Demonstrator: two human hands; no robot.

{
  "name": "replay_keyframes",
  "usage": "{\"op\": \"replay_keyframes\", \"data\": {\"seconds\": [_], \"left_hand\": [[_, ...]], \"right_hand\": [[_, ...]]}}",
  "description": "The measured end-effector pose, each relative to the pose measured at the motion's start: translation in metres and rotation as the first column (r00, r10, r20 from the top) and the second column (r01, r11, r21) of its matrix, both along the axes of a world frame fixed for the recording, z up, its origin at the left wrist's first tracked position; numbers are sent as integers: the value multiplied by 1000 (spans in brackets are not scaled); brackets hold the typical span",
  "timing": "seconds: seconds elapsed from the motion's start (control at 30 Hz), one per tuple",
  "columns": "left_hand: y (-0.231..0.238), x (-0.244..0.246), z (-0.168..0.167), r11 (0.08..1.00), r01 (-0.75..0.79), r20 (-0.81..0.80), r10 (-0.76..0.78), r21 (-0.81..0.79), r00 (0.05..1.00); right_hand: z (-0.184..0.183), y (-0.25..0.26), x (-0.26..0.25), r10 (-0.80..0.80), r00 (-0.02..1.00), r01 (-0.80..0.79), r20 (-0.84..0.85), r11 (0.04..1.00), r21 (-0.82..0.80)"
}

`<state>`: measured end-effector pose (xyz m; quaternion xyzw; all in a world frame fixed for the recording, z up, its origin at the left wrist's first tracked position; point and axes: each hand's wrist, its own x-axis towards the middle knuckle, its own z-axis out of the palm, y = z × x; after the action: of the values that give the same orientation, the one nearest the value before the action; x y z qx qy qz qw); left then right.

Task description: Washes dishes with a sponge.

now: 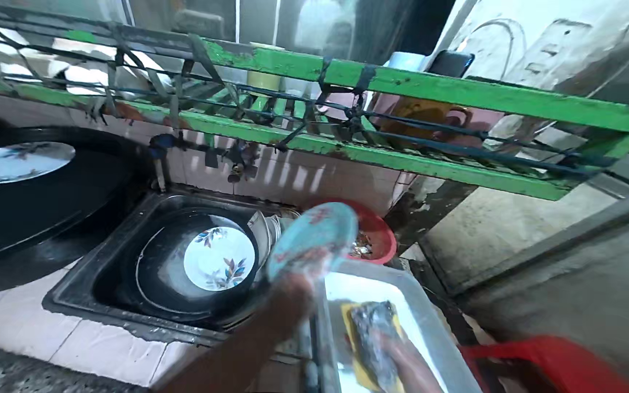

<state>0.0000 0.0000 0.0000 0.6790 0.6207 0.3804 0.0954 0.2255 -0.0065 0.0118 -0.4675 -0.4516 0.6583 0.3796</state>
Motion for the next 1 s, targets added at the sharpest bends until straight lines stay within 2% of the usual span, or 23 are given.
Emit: {"op": "replay_keyframes", "data": {"seconds": [0.07, 0.1, 0.17, 0.23, 0.27, 0.33, 0.4, 0.43, 0.5, 0.57, 0.63, 0.73, 0.83, 1.0], "left_hand": [[1, -55, -13, 919, -152, -110, 119, -365, 987], [1, -80, -24, 867, -229, -176, 166, -443, 970], [-4, -123, -44, 769, -355, -289, 229, -532, 930], [-6, -148, -54, 693, -436, -360, 264, -574, 895], [-7, -153, -56, 686, -447, -379, 261, -574, 888], [-10, -146, -66, 771, -386, -359, 219, -506, 907], [-18, -120, -80, 923, -206, -282, 113, -326, 953], [-22, -104, -82, 941, -111, -260, 25, -318, 965], [-35, -76, -84, 894, -1, -182, -90, -448, 979], [-42, -61, -92, 819, -41, -104, -22, -572, 994], [-41, -56, -95, 740, -147, -125, 86, -657, 988], [-28, -55, -88, 651, -239, -225, 106, -720, 969], [-16, -52, -83, 585, -236, -244, 66, -776, 967], [-15, -53, -83, 562, -245, -241, 83, -790, 967]], "right_hand": [[-7, 5, 25, -9, 892, -64, 451, 987, 147], [-16, 10, 37, 5, 811, -149, 585, 969, 198], [-37, 18, 55, -7, 652, -340, 758, 891, 301], [-50, 21, 60, -51, 532, -427, 845, 846, 320], [-54, 22, 59, -52, 489, -440, 871, 847, 298], [-58, 24, 56, -5, 421, -458, 907, 862, 217], [-61, 26, 55, 53, 329, -490, 943, 863, 123], [-62, 26, 54, 74, 292, -496, 954, 864, 85], [-63, 26, 51, 86, 258, -481, 962, 875, 51], [-60, 27, 49, 90, 236, -456, 968, 889, 28], [-60, 27, 47, 91, 204, -437, 975, 899, 8], [-57, 27, 44, 100, 166, -415, 981, 910, -23], [-58, 27, 43, 94, 154, -402, 984, 916, -24], [-61, 25, 46, 83, 178, -408, 980, 913, -3]]}}
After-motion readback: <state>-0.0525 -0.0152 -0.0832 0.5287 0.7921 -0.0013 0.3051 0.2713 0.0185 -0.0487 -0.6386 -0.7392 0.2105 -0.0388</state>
